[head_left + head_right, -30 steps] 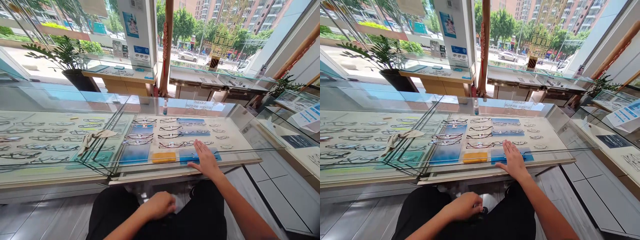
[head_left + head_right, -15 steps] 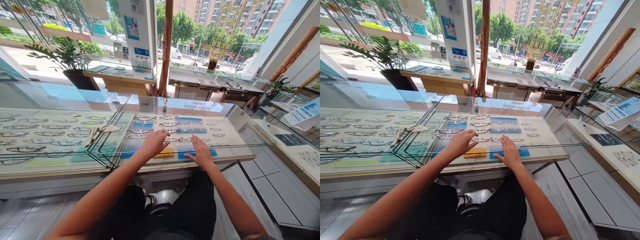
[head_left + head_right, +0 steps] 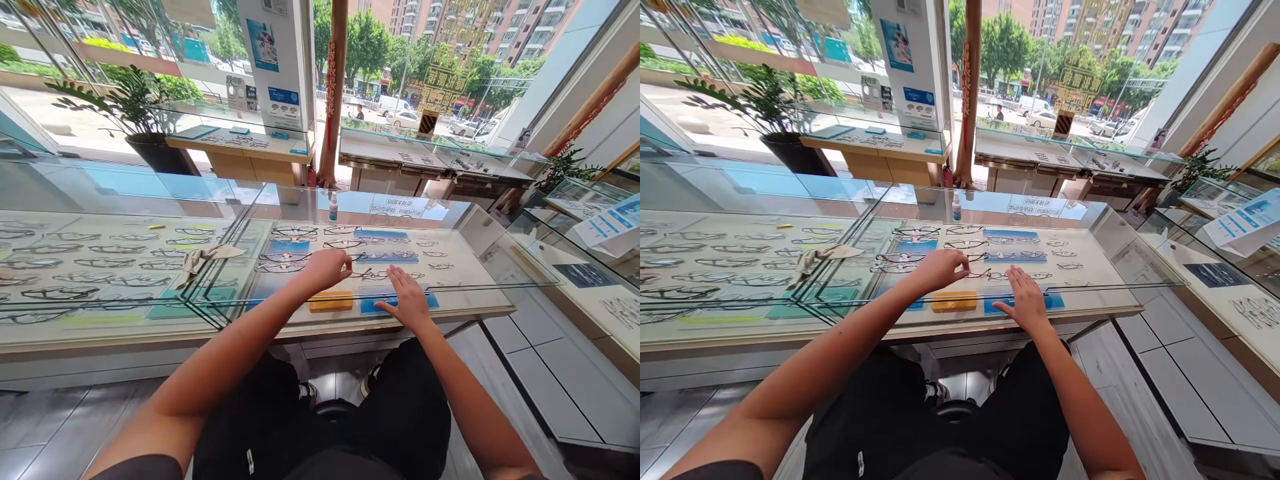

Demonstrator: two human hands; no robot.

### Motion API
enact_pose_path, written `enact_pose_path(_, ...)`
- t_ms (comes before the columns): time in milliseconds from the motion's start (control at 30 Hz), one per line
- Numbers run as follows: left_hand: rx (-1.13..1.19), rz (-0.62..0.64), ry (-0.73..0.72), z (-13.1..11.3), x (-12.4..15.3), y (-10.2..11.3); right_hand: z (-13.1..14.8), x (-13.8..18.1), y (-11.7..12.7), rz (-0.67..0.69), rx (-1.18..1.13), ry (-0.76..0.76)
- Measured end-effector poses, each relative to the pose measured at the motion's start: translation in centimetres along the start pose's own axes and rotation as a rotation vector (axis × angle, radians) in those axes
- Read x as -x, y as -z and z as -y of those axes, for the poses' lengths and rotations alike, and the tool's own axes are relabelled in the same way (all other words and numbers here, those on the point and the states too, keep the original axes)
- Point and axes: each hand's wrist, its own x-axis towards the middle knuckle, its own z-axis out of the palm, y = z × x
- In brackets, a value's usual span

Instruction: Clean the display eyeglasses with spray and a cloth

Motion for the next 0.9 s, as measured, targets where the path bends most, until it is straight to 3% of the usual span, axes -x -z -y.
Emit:
enact_pose_path(300, 0.933, -0.089, 0.061, 4.6, -0.4, 4.6, 0.1, 0.1, -1.2, -0.082, 0.045, -0.005)
enact_pose_path(667, 1.301, -0.414, 0.020, 8.1, -2.5, 8.0, 0.2, 0.0, -3.1, -0.220, 0.094, -0.002)
enact_pose_path(767, 1.344, -0.476, -0.009, 8.4, -3.7, 8.2, 0.7, -0.2, -1.5, -0.180, 0.028, -0.012)
enact_pose_path(900, 1.327, -0.537, -0.054, 8.3, -5.2, 7.9, 3.1, -2.9, 3.7, -0.069, -0.284, -0.017)
